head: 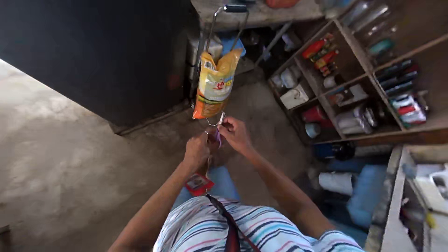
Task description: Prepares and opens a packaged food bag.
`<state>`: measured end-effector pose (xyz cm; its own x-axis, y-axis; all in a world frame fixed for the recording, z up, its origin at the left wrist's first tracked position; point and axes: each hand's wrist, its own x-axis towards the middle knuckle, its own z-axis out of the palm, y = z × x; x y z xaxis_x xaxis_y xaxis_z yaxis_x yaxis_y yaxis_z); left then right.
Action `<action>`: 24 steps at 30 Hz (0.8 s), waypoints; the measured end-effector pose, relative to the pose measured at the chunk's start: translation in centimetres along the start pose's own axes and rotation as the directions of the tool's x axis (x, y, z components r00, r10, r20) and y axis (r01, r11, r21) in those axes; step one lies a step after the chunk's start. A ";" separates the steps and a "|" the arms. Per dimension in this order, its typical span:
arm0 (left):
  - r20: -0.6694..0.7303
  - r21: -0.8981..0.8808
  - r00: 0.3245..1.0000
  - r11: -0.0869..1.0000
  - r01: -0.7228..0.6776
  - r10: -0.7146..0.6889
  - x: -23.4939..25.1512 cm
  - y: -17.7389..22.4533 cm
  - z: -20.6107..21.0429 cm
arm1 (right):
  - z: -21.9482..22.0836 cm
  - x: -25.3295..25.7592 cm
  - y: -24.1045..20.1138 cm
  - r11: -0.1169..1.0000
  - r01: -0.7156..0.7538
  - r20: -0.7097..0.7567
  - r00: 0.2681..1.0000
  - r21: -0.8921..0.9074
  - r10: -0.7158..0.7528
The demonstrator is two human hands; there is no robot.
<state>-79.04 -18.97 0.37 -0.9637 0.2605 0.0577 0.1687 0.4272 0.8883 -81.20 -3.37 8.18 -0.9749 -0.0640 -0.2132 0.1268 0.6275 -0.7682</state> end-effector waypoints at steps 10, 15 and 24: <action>-0.282 -0.412 0.882 0.878 0.243 -0.377 18.7 -12.6 7.9 | -6.2 38.6 0.9 0.417 0.709 0.688 0.688 -0.569 -0.230; -0.206 -0.821 0.822 0.551 0.151 -0.531 25.4 -14.6 12.9 | -1.2 51.8 0.5 0.058 0.726 0.715 0.686 -0.685 -0.138; -0.195 -0.796 0.810 0.572 0.198 -0.552 35.3 -18.4 13.7 | 5.6 60.2 4.8 -0.095 0.757 0.724 0.647 -0.646 0.238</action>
<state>-113.37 -5.75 -20.18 -0.9145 -0.1938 -0.3551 -0.2590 -0.3937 0.8820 -138.25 -8.54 -11.71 -0.4685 -0.4538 -0.7580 -0.8686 0.3935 0.3013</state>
